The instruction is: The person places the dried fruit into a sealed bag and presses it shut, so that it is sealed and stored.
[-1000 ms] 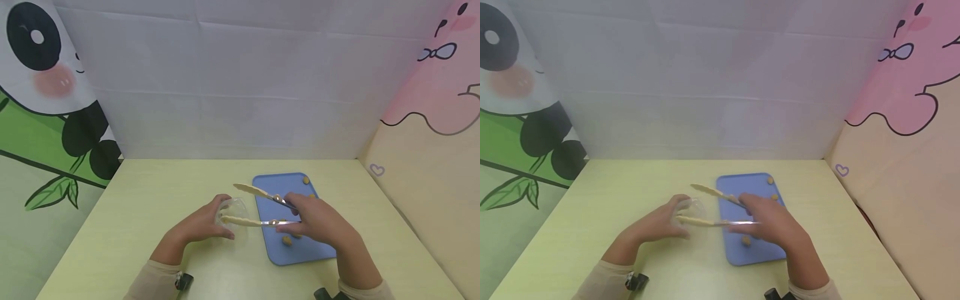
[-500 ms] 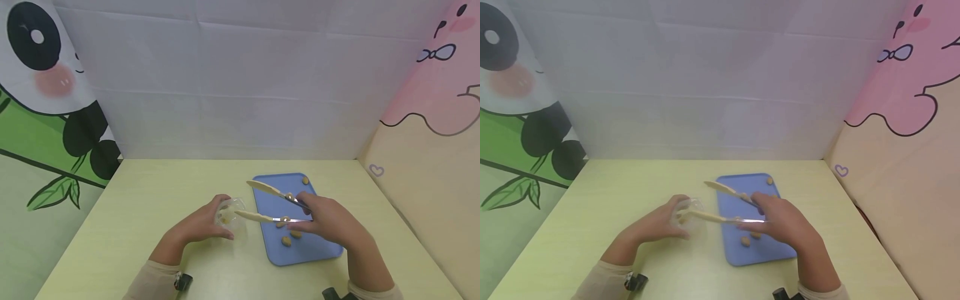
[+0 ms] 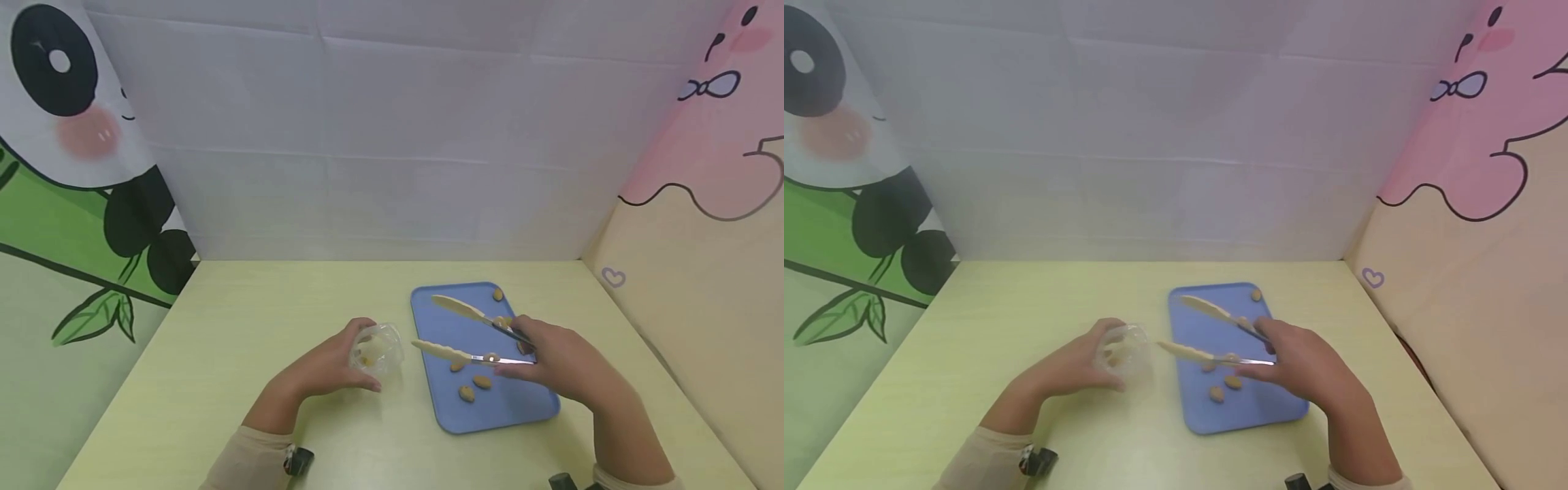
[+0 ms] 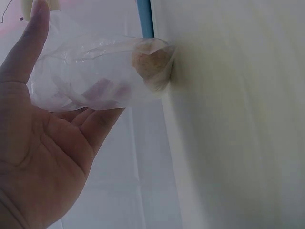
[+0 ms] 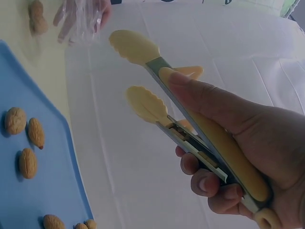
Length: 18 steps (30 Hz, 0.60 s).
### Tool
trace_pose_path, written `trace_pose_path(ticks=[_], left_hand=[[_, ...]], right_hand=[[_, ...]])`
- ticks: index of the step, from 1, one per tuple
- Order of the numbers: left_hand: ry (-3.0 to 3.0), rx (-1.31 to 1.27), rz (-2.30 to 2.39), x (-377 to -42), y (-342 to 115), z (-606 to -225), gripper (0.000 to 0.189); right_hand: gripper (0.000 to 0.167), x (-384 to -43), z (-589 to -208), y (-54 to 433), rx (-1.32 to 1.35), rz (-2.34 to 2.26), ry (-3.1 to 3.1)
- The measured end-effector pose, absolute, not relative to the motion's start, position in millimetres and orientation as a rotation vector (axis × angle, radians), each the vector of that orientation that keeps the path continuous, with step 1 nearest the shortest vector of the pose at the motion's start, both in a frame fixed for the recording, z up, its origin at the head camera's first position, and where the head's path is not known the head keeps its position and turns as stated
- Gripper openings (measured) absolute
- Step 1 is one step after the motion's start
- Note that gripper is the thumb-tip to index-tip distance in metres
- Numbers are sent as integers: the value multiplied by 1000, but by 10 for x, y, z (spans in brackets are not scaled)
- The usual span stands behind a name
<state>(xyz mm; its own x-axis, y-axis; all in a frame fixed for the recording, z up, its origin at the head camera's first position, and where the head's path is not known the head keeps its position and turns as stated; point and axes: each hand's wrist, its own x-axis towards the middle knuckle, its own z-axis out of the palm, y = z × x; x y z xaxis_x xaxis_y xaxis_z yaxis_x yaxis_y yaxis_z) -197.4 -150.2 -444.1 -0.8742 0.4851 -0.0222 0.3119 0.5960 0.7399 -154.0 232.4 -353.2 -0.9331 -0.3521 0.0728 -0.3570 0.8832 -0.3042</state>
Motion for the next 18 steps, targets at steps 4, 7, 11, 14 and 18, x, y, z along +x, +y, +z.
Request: trace_pose_path(ticks=[4,7,11,14,18], left_hand=[[2607,658,1137,-1966,-1496,-4436,104],[2610,646,1126,-1966,-1494,-4432,103],[2610,627,1120,-1964,-1494,-4432,103],[2606,624,1119,-1961,-1493,-4434,104],[2602,620,1126,-1955,-1484,-4419,104]], right_hand=[[56,-1516,-3575,2415,542,478,-3049],[53,-1501,-3614,2484,541,485,-3056],[56,-1483,-3651,2561,530,485,-3078],[60,-1470,-3673,2603,522,480,-3093],[61,-1454,-3695,2647,498,488,-3124]])
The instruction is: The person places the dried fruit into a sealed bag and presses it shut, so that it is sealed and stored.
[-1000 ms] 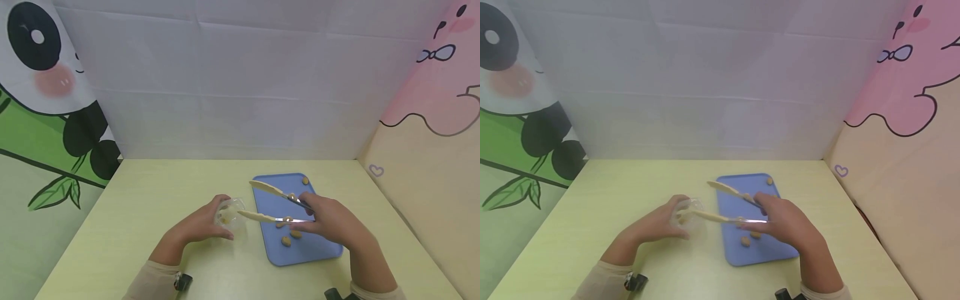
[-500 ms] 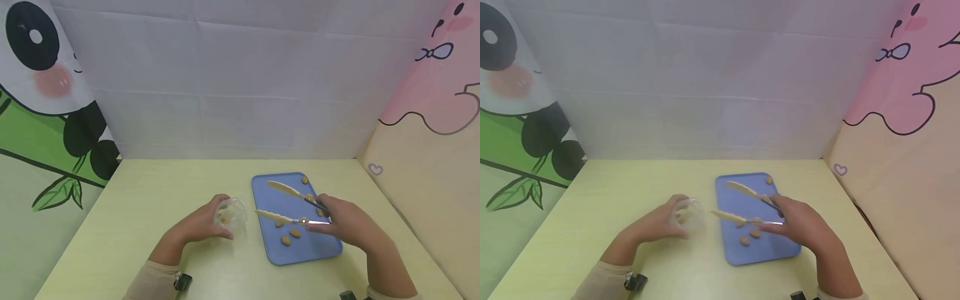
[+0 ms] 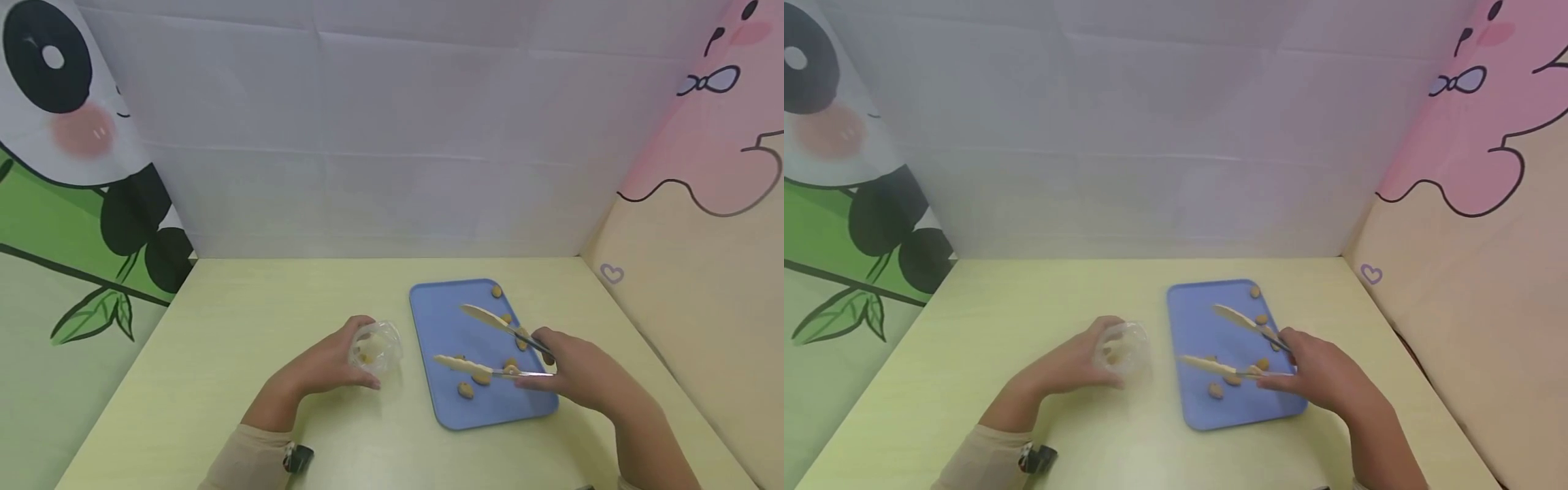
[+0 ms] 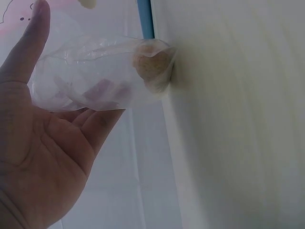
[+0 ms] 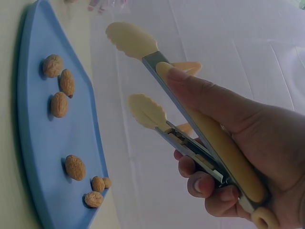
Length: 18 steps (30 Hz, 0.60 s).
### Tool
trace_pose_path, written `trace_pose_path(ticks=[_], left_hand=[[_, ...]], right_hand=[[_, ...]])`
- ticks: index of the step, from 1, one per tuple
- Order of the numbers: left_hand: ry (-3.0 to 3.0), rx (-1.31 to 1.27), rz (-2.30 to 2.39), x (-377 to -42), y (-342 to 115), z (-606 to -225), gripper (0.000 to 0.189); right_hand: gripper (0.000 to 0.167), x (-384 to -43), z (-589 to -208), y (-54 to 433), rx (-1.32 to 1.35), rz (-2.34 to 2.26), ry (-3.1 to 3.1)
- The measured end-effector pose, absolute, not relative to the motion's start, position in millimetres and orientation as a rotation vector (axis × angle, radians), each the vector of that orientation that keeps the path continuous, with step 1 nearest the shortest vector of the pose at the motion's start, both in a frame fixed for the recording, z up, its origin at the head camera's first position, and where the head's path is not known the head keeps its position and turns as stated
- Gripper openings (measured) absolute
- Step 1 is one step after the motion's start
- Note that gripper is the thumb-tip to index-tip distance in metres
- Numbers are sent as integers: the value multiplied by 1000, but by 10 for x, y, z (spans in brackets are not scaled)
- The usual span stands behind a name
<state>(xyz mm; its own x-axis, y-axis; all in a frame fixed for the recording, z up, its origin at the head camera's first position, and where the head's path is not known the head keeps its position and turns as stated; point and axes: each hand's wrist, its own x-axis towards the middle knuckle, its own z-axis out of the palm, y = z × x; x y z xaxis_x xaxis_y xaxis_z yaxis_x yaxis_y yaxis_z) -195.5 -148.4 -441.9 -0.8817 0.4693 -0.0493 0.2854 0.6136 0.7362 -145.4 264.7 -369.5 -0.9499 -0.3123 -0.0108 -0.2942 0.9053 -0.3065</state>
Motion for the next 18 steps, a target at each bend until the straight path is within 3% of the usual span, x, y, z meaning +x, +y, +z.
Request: trace_pose_path(ticks=[18], left_hand=[[2597,620,1133,-1959,-1491,-4415,105]], right_hand=[[53,-1463,-3867,2675,-485,-391,2960]])
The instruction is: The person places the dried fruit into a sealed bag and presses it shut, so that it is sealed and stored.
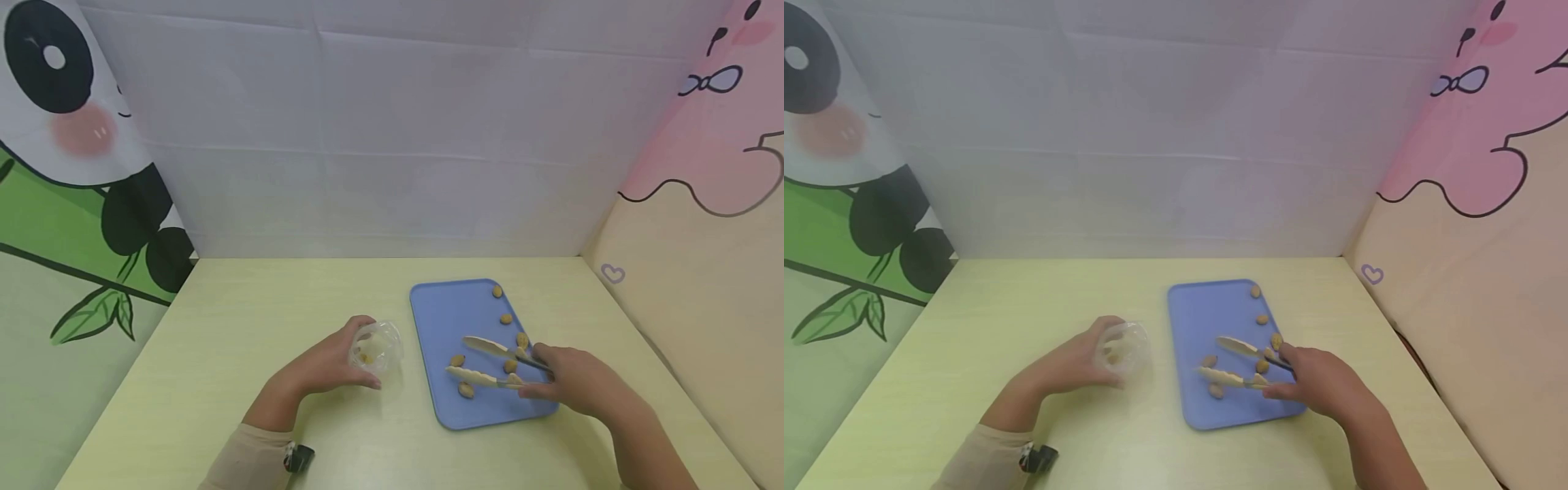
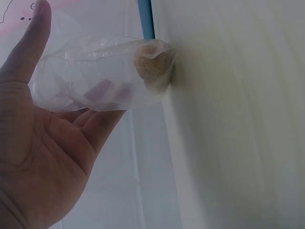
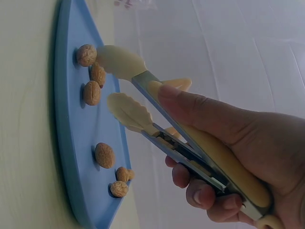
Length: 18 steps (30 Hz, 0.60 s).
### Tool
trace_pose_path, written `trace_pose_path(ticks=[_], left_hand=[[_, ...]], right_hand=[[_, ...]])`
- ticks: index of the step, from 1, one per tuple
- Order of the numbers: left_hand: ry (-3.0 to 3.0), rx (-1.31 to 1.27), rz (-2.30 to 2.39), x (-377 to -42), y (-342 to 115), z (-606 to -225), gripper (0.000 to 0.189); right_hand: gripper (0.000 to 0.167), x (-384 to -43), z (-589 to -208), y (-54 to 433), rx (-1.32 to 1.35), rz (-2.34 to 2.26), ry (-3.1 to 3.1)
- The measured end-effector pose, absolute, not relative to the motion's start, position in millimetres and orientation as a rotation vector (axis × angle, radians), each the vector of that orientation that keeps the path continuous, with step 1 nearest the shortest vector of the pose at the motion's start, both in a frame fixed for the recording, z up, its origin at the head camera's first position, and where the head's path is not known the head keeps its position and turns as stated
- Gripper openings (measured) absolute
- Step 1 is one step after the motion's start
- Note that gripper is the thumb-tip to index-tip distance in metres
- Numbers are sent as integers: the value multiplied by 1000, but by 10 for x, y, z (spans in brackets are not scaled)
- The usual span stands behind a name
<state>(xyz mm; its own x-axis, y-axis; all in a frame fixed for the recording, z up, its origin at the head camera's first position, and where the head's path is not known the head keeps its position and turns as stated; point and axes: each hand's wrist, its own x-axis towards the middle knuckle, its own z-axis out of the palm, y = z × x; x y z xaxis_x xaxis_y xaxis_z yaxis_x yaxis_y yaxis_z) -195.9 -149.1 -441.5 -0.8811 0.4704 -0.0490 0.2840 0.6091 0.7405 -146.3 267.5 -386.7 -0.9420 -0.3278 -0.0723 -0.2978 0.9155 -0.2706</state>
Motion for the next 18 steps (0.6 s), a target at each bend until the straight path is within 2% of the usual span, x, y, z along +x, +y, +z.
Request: trace_pose_path(ticks=[18], left_hand=[[2594,611,1131,-1966,-1499,-4421,104]], right_hand=[[37,-1492,-3931,2682,-544,-362,2936]])
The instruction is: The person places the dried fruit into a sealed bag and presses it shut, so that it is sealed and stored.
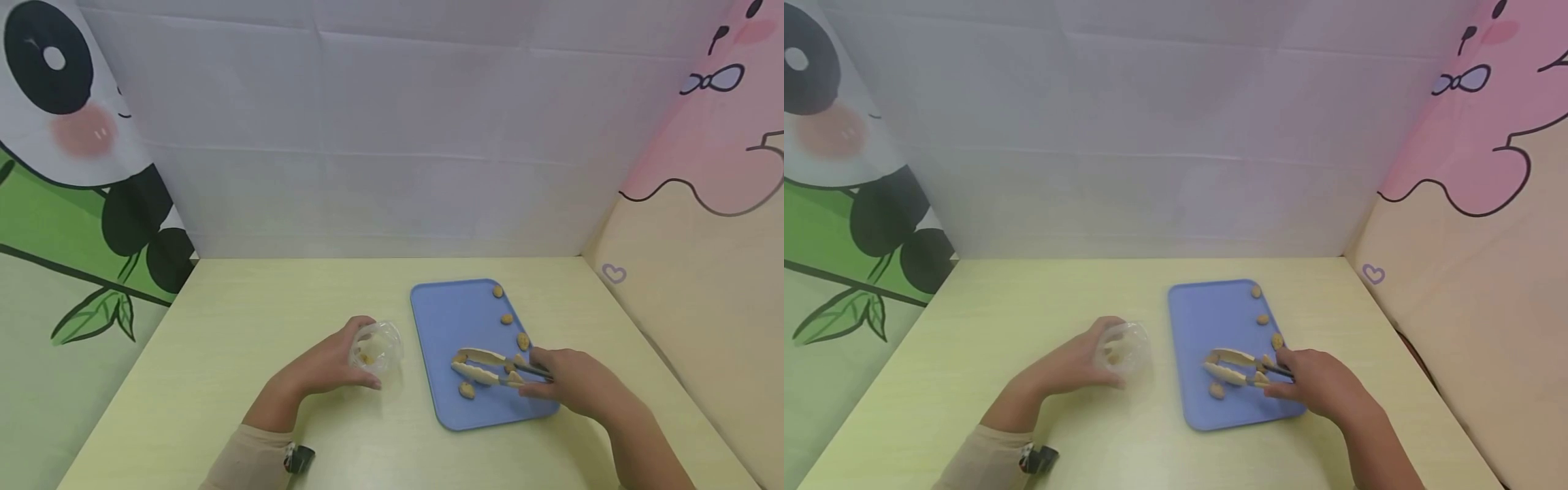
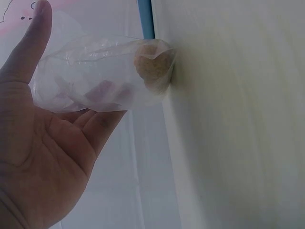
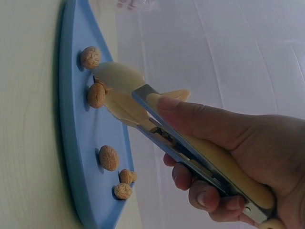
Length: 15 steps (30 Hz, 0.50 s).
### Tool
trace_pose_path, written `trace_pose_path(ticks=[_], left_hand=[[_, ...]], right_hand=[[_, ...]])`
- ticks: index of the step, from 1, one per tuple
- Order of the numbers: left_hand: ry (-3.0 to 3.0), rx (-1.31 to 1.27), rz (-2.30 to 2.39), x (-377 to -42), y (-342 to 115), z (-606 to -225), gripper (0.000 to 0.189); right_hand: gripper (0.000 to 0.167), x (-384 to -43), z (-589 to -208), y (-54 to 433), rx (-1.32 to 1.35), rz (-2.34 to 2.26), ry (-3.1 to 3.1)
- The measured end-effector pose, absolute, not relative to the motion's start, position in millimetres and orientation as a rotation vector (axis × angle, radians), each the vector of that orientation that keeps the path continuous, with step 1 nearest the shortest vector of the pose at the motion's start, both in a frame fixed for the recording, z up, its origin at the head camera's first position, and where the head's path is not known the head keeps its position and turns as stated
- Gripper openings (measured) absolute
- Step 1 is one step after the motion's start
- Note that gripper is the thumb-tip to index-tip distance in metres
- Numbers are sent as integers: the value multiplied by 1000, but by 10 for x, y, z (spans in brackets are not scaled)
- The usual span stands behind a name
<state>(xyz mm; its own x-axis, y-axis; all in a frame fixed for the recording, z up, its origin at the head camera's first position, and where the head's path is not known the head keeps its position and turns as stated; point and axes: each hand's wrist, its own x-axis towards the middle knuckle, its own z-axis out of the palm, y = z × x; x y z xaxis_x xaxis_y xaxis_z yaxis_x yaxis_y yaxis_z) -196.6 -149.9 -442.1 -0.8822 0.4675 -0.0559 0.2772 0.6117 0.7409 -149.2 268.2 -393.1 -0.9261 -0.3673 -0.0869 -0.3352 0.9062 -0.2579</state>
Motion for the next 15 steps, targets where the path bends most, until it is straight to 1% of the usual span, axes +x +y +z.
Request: trace_pose_path(ticks=[15], left_hand=[[2601,615,1134,-1944,-1491,-4410,103]], right_hand=[[37,-1495,-3935,2709,-594,-331,3037]])
